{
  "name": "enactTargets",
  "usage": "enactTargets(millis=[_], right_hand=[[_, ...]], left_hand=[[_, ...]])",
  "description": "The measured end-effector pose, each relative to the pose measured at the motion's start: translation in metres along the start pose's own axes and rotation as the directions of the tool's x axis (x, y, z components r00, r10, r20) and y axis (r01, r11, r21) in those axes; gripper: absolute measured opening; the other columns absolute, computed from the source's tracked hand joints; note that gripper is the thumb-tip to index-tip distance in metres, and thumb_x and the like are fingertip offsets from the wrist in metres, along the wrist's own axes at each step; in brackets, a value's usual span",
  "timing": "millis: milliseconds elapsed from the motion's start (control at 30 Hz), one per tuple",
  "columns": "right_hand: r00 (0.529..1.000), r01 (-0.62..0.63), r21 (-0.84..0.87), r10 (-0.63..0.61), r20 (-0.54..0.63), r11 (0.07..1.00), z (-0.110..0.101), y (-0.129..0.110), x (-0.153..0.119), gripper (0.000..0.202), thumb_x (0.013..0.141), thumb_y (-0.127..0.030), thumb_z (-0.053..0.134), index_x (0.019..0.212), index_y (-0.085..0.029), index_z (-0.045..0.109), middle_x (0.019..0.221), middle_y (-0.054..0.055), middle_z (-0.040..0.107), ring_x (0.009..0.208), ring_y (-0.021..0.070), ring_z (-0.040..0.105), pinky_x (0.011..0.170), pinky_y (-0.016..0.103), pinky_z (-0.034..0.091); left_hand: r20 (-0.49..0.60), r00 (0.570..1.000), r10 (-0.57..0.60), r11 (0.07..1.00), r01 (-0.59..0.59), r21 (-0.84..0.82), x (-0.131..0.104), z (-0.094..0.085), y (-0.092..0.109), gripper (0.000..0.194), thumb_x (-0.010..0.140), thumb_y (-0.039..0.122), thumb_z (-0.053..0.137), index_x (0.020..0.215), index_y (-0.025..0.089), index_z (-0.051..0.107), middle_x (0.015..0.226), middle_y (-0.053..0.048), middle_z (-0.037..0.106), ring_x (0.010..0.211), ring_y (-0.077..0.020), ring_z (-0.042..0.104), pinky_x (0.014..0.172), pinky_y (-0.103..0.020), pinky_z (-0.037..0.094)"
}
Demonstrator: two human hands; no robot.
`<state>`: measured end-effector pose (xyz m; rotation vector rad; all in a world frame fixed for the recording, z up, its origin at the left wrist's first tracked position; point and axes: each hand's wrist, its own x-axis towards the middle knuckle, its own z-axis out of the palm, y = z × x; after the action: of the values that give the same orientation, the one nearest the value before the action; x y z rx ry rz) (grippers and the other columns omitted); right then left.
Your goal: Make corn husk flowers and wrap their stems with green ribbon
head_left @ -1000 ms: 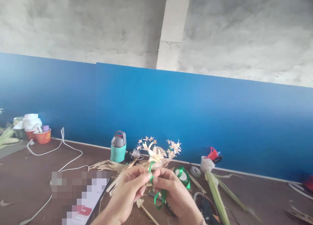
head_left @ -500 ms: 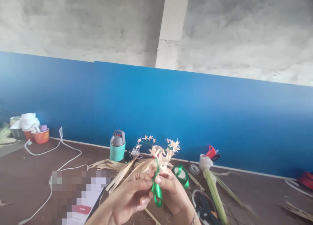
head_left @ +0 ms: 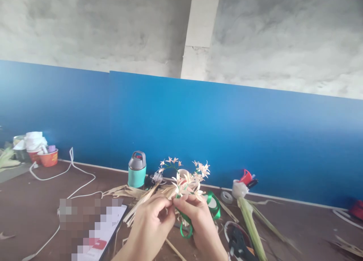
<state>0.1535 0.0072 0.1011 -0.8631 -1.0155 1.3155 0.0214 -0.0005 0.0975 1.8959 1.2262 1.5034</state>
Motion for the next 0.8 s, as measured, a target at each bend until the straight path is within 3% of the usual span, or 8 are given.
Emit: enactTargets(millis=[133,300,500,600,667,800], right_hand=[[0.992,0.072,-0.102,-0.061,0.111,0.992,0.0,-0.009,0.0,0.025,0.059,-0.037,0.081,0.068,-0.016,0.071,0.07,0.004,0.066,0.067,0.0159,0.055,0.064,0.026,0.044],[0.994,0.059,-0.191,-0.041,0.099,0.98,-0.005,-0.01,0.002,0.031,0.062,-0.041,0.079,0.061,-0.014,0.064,0.055,-0.003,0.053,0.05,0.0083,0.039,0.048,0.021,0.03],[0.988,0.072,-0.219,-0.039,0.149,0.973,-0.008,-0.009,0.001,0.032,0.067,-0.043,0.075,0.061,-0.014,0.06,0.056,-0.004,0.048,0.052,0.0082,0.034,0.049,0.021,0.026],[0.989,0.013,-0.228,0.02,0.144,0.974,-0.011,-0.011,0.002,0.034,0.064,-0.043,0.077,0.058,-0.014,0.059,0.051,-0.005,0.044,0.049,0.0072,0.03,0.046,0.021,0.023],[0.985,-0.008,-0.212,0.045,0.169,0.977,-0.013,-0.012,0.003,0.031,0.067,-0.041,0.076,0.061,-0.015,0.063,0.054,-0.003,0.05,0.051,0.0082,0.038,0.049,0.02,0.029],[0.961,-0.043,-0.041,0.052,0.272,0.998,-0.016,-0.008,0.003,0.023,0.072,-0.034,0.073,0.088,-0.017,0.07,0.075,0.002,0.065,0.07,0.0141,0.057,0.07,0.025,0.044]], left_hand=[[0.047,0.993,-0.112,0.974,0.119,-0.191,0.003,-0.002,-0.001,0.018,0.074,0.021,0.055,0.057,0.019,0.06,0.056,0.001,0.054,0.053,-0.0132,0.048,0.051,-0.023,0.038],[0.108,0.939,-0.327,0.845,0.341,-0.413,0.004,-0.003,0.005,0.02,0.073,0.032,0.061,0.06,0.017,0.063,0.051,0.003,0.051,0.047,-0.0113,0.047,0.048,-0.022,0.037],[0.074,0.931,-0.358,0.763,0.337,-0.552,0.0,0.004,0.005,0.021,0.071,0.031,0.064,0.055,0.017,0.062,0.042,0.005,0.046,0.043,-0.0092,0.041,0.044,-0.021,0.033],[0.137,0.918,-0.372,0.755,0.385,-0.531,0.003,0.001,0.003,0.022,0.07,0.031,0.064,0.054,0.016,0.059,0.041,0.005,0.045,0.042,-0.0081,0.039,0.043,-0.021,0.031],[0.243,0.885,-0.396,0.736,0.465,-0.492,0.006,-0.002,0.001,0.02,0.069,0.031,0.064,0.056,0.016,0.058,0.04,0.006,0.045,0.038,-0.0062,0.034,0.041,-0.02,0.025],[0.413,0.812,-0.412,0.673,0.577,-0.464,0.009,-0.005,0.0,0.019,0.064,0.028,0.066,0.056,0.017,0.054,0.038,0.009,0.041,0.037,-0.0037,0.025,0.039,-0.019,0.013]])
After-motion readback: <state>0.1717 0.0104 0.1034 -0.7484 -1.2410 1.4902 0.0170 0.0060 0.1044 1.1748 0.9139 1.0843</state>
